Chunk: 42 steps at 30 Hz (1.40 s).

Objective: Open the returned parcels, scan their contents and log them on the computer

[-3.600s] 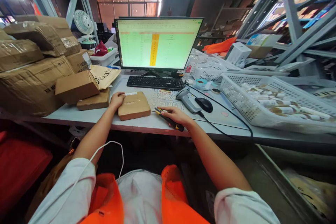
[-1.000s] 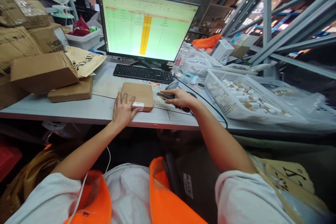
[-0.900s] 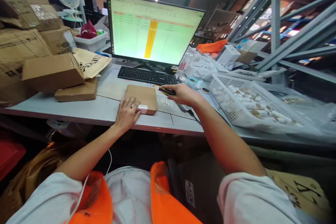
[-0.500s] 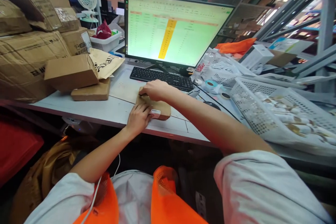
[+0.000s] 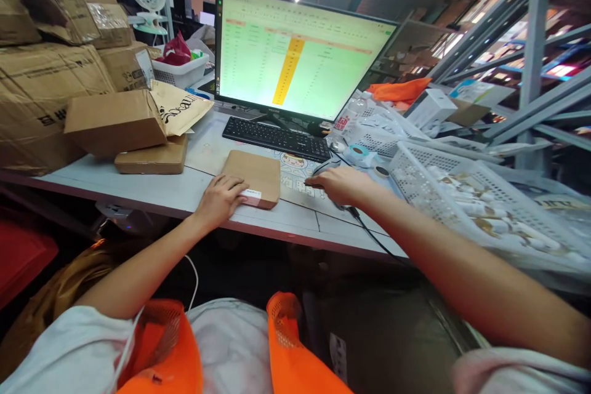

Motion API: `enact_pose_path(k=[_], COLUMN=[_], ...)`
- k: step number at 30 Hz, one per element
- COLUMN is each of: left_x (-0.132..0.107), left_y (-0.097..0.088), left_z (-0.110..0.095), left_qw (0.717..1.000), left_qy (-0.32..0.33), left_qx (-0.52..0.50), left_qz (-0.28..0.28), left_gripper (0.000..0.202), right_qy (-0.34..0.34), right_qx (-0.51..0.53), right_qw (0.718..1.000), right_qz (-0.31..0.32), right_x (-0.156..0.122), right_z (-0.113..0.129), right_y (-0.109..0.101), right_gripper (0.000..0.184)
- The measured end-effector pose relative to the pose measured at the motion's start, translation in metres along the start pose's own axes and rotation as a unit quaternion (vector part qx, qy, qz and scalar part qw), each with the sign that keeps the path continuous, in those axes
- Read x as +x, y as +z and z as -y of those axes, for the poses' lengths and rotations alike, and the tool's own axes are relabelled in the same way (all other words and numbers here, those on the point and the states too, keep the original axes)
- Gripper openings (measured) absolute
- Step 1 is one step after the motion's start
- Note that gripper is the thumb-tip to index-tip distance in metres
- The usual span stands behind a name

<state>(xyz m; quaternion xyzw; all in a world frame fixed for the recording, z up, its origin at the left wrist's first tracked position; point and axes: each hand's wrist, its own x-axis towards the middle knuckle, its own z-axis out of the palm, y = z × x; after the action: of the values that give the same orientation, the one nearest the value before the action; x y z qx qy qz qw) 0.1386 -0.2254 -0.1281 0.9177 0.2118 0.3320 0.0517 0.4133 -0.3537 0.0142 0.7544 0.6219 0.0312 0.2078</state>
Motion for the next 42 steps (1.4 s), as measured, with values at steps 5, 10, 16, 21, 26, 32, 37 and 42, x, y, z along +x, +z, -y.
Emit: enact_pose_path(k=[5,10,16,21,26,32,37,42], left_x=[-0.008,-0.010,-0.013,-0.012,-0.012,-0.010,0.010,0.018], left_y=[-0.028,-0.024,-0.006,-0.008,-0.008,-0.014,-0.025,-0.015], left_z=[0.030,0.020,0.020,0.021,0.021,0.021,0.023,0.026], left_qw=[0.998,0.999,1.000,1.000,1.000,1.000,0.998,0.995], left_qy=[0.045,0.022,-0.008,-0.016,-0.005,0.015,0.048,0.083], left_qx=[-0.012,-0.001,-0.007,-0.012,-0.005,0.000,0.006,0.023], left_qz=[0.044,0.025,-0.018,-0.005,-0.006,-0.005,0.035,0.053], left_gripper=[0.032,0.040,0.032,0.033,0.037,0.035,0.041,0.069], right_qy=[-0.049,-0.176,-0.233,-0.226,-0.184,-0.096,0.026,0.051], right_qx=[0.032,0.051,0.025,0.044,0.030,-0.061,-0.009,0.075], right_qw=[0.996,0.977,0.967,0.970,0.981,0.993,0.999,0.984], right_qz=[-0.074,-0.106,-0.101,-0.080,-0.044,0.035,-0.037,-0.156], right_x=[0.012,0.063,0.101,0.104,0.084,0.041,0.033,0.045], right_z=[0.015,0.084,0.142,0.150,0.134,0.060,0.029,0.045], right_y=[-0.016,-0.063,-0.095,-0.094,-0.086,-0.047,0.031,0.094], right_gripper=[0.061,0.059,0.056,0.038,0.031,0.040,0.071,0.057])
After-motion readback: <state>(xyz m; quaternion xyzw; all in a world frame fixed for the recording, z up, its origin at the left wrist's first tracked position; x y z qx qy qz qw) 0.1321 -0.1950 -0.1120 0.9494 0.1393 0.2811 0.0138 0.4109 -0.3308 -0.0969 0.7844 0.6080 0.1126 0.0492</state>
